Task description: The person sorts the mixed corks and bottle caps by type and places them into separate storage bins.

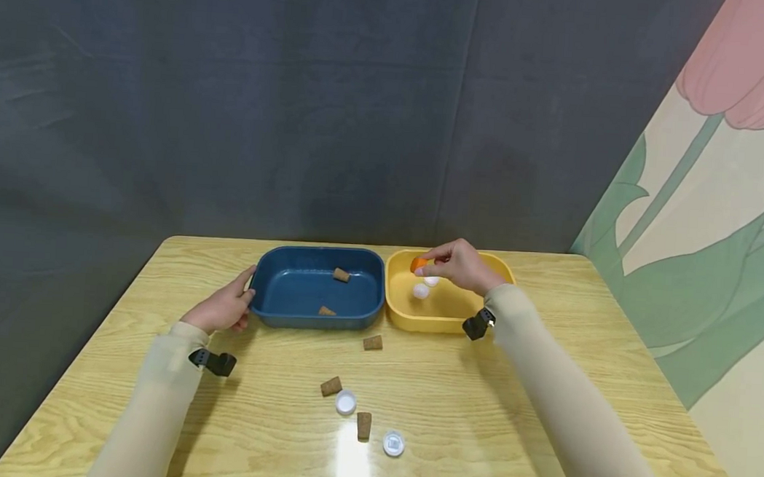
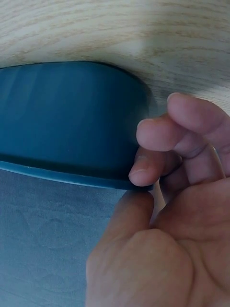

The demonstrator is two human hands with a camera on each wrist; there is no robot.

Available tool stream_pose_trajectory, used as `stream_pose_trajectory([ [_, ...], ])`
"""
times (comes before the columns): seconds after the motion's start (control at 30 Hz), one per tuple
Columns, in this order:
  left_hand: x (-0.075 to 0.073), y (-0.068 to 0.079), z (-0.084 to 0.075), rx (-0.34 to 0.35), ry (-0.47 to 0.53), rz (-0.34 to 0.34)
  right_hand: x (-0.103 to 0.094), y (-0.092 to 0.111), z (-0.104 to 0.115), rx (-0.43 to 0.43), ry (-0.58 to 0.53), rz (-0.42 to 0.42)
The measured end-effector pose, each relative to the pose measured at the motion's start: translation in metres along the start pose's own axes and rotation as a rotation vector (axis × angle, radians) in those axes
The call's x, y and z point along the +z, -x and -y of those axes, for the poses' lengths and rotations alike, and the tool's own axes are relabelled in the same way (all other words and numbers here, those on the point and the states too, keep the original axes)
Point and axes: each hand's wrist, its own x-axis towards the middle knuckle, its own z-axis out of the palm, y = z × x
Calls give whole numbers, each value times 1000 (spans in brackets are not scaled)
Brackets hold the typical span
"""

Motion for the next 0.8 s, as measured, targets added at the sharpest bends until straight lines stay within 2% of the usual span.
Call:
stream_pose_trajectory([
  [0.27,0,-2,1,2,1,8,-6,-16,-12,111,63,6],
  [0.67,0,-3,2,-7,2,-4,-9,-25,-21,209,94,47],
  [0.8,0,-3,3,-5,1,-4,-8,-26,-21,212,112,65],
])
